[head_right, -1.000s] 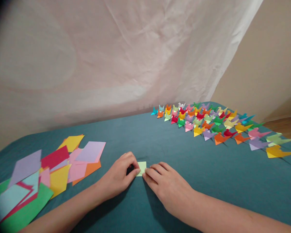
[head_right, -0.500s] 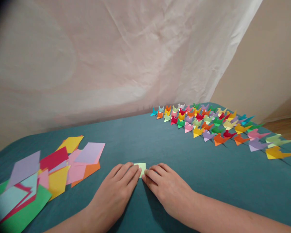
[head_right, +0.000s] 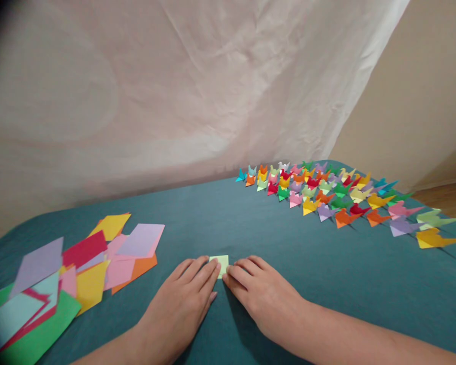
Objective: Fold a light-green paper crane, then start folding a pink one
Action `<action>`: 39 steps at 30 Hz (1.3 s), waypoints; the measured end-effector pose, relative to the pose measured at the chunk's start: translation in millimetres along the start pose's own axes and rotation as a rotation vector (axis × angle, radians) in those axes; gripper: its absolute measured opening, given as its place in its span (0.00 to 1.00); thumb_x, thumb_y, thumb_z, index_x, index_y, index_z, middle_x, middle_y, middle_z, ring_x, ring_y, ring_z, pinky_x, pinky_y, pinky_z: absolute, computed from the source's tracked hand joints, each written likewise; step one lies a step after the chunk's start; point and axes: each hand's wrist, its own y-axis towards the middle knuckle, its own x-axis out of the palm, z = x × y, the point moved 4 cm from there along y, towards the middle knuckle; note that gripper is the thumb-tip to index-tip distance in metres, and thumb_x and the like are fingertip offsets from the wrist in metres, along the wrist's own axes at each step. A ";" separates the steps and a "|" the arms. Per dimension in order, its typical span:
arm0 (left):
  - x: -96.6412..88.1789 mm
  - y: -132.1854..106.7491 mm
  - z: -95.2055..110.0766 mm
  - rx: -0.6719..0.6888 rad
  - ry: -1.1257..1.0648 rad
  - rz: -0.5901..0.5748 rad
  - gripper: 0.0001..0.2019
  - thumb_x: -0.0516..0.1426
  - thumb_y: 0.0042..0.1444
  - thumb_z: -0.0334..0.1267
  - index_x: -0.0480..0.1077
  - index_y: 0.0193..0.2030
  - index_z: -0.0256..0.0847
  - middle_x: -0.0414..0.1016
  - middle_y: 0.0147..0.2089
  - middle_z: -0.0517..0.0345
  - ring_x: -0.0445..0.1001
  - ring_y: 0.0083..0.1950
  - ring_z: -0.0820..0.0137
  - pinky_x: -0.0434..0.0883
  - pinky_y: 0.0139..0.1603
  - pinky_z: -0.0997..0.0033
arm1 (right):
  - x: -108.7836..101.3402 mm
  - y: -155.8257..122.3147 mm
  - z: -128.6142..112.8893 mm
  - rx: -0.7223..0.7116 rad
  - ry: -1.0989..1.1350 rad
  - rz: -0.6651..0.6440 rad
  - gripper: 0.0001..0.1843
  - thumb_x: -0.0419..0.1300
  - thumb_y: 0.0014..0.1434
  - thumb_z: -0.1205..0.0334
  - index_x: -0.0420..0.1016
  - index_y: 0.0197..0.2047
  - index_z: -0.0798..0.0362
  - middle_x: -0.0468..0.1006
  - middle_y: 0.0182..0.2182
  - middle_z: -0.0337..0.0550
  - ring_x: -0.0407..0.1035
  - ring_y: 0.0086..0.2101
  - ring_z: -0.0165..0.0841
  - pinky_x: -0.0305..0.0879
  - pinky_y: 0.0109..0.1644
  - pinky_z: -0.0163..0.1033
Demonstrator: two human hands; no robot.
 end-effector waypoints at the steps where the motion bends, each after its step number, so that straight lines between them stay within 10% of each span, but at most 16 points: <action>1: -0.6 0.1 0.0 -0.002 -0.006 -0.006 0.17 0.46 0.63 0.37 0.65 0.56 0.36 0.69 0.57 0.51 0.62 0.58 0.59 0.58 0.57 0.58 | 0.5 -0.3 0.2 -0.002 0.002 -0.001 0.19 0.57 0.58 0.68 0.67 0.53 0.58 0.73 0.47 0.48 0.65 0.45 0.38 0.62 0.50 0.44; 39: -11.7 -1.8 -15.9 0.042 -0.173 -0.254 0.20 0.49 0.62 0.37 0.60 0.61 0.44 0.58 0.65 0.55 0.61 0.62 0.59 0.60 0.58 0.56 | 1.2 -1.7 1.3 0.035 0.112 -0.030 0.21 0.54 0.59 0.71 0.64 0.56 0.56 0.72 0.45 0.48 0.63 0.46 0.39 0.62 0.52 0.47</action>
